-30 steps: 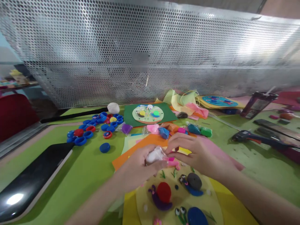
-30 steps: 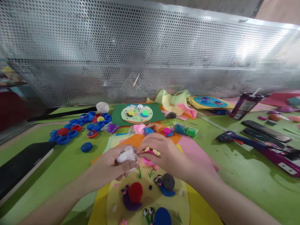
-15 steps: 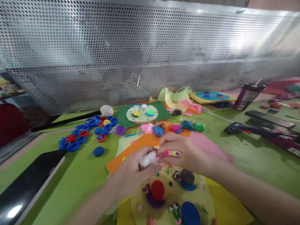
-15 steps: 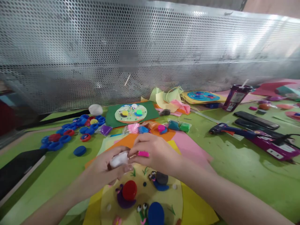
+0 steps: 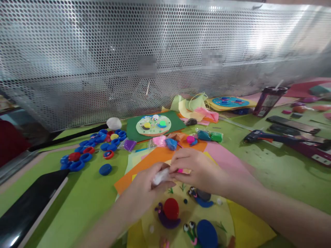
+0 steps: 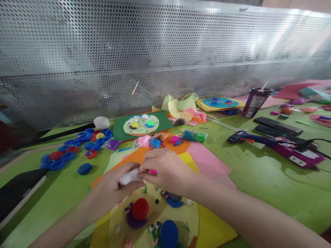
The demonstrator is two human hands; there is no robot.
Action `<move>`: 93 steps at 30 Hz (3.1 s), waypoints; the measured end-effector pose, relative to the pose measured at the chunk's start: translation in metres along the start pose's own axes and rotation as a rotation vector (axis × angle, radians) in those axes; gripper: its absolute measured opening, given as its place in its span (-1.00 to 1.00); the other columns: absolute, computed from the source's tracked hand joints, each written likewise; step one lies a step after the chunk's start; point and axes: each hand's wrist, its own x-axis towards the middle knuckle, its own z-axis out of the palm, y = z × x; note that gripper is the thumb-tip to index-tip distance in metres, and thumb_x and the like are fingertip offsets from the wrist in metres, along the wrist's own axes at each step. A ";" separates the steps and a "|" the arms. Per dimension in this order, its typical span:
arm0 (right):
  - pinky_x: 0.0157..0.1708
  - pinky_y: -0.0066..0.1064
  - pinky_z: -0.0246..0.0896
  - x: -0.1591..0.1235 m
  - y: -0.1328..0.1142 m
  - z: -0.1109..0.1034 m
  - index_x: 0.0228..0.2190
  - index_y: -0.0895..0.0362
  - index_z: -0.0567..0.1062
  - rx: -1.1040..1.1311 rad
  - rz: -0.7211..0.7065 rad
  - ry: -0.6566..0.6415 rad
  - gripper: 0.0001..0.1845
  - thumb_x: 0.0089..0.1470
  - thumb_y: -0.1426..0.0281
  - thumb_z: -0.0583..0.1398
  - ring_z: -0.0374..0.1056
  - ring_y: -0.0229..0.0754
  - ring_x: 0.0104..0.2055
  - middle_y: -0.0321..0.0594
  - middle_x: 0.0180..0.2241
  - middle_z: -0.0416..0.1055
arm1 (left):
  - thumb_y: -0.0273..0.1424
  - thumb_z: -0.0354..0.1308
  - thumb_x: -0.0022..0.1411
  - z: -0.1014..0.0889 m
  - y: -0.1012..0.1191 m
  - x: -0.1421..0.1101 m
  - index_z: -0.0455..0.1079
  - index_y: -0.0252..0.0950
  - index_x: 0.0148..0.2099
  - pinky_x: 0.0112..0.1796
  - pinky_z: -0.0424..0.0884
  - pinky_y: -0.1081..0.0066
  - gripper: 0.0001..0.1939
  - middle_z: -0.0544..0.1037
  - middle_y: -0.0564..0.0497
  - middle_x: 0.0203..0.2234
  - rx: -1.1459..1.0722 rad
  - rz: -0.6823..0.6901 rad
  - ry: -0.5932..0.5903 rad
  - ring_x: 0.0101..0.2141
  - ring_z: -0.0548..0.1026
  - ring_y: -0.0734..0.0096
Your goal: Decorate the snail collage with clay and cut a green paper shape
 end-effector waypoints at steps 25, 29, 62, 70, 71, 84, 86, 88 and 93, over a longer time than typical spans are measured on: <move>-0.45 -0.47 0.13 -0.002 -0.002 0.006 -0.49 0.21 0.49 -0.223 -0.055 -0.200 -0.89 0.03 0.49 0.17 0.29 -0.28 -0.45 -0.25 -0.49 0.41 | -0.24 0.01 0.21 0.008 -0.017 0.001 0.27 -0.20 -0.18 -0.41 0.21 0.44 -0.82 0.47 0.05 -0.34 0.182 0.074 0.033 -0.36 0.41 0.31; -0.45 -0.50 0.13 -0.002 -0.001 0.009 -0.49 0.22 0.48 -0.173 -0.056 -0.189 -0.92 0.00 0.53 0.18 0.29 -0.29 -0.44 -0.24 -0.48 0.41 | -0.24 -0.05 0.25 0.007 -0.016 0.001 0.27 -0.21 -0.17 -0.42 0.20 0.44 -0.80 0.46 0.04 -0.35 0.208 0.087 0.032 -0.38 0.41 0.32; -0.53 -0.46 0.11 0.001 0.017 0.018 -0.52 0.10 0.49 0.207 0.440 -0.090 -0.90 -0.05 0.34 0.22 0.24 -0.28 -0.49 -0.28 -0.50 0.45 | -0.11 0.27 -0.12 -0.030 -0.049 0.020 0.35 -0.32 -0.23 -0.43 0.50 0.33 -0.53 0.40 0.03 -0.45 -0.421 -0.357 0.118 -0.38 0.45 0.28; -0.51 -0.47 0.09 0.003 0.012 0.015 -0.56 0.10 0.41 0.194 0.383 -0.074 -0.86 0.00 0.38 0.17 0.21 -0.30 -0.51 -0.31 -0.54 0.38 | -0.09 0.27 -0.13 -0.030 -0.049 0.021 0.34 -0.32 -0.25 -0.43 0.49 0.35 -0.52 0.43 0.01 -0.46 -0.383 -0.364 0.131 -0.36 0.46 0.25; -0.51 -0.47 0.09 0.003 0.011 0.015 -0.56 0.10 0.40 0.186 0.369 -0.070 -0.85 0.01 0.38 0.15 0.21 -0.30 -0.51 -0.31 -0.55 0.37 | -0.08 0.27 -0.13 -0.030 -0.049 0.021 0.34 -0.31 -0.24 -0.43 0.49 0.35 -0.52 0.43 0.02 -0.46 -0.385 -0.368 0.132 -0.37 0.46 0.26; -0.45 -0.46 0.18 0.003 0.015 0.009 -0.56 0.12 0.39 0.393 0.430 -0.028 -0.63 0.17 0.29 -0.06 0.34 -0.28 -0.45 -0.25 -0.50 0.46 | -0.05 0.27 -0.16 -0.030 -0.049 0.023 0.32 -0.34 -0.16 -0.44 0.47 0.34 -0.42 0.43 0.03 -0.47 -0.405 -0.399 0.145 -0.41 0.44 0.31; -0.45 -0.46 0.20 0.004 0.015 0.008 -0.55 0.12 0.41 0.407 0.443 -0.028 -0.63 0.16 0.30 -0.05 0.36 -0.27 -0.45 -0.24 -0.48 0.48 | -0.07 0.28 -0.18 -0.030 -0.048 0.022 0.33 -0.33 -0.21 -0.45 0.47 0.34 -0.45 0.42 0.05 -0.49 -0.402 -0.402 0.156 -0.44 0.44 0.33; -0.44 -0.44 0.21 0.004 0.015 0.008 -0.52 0.12 0.46 0.411 0.449 -0.026 -0.69 0.12 0.32 0.02 0.37 -0.25 -0.42 -0.23 -0.46 0.50 | -0.10 0.30 -0.19 -0.030 -0.047 0.022 0.33 -0.33 -0.24 -0.45 0.46 0.34 -0.48 0.42 0.06 -0.51 -0.404 -0.403 0.161 -0.46 0.43 0.35; -0.48 -0.42 0.19 0.003 0.015 0.007 -0.48 0.10 0.53 0.389 0.428 0.020 -0.86 -0.04 0.32 0.19 0.30 -0.27 -0.51 -0.27 -0.49 0.50 | -0.10 0.30 -0.19 -0.030 -0.044 0.022 0.32 -0.32 -0.26 -0.45 0.46 0.34 -0.50 0.42 0.06 -0.51 -0.401 -0.416 0.168 -0.48 0.44 0.36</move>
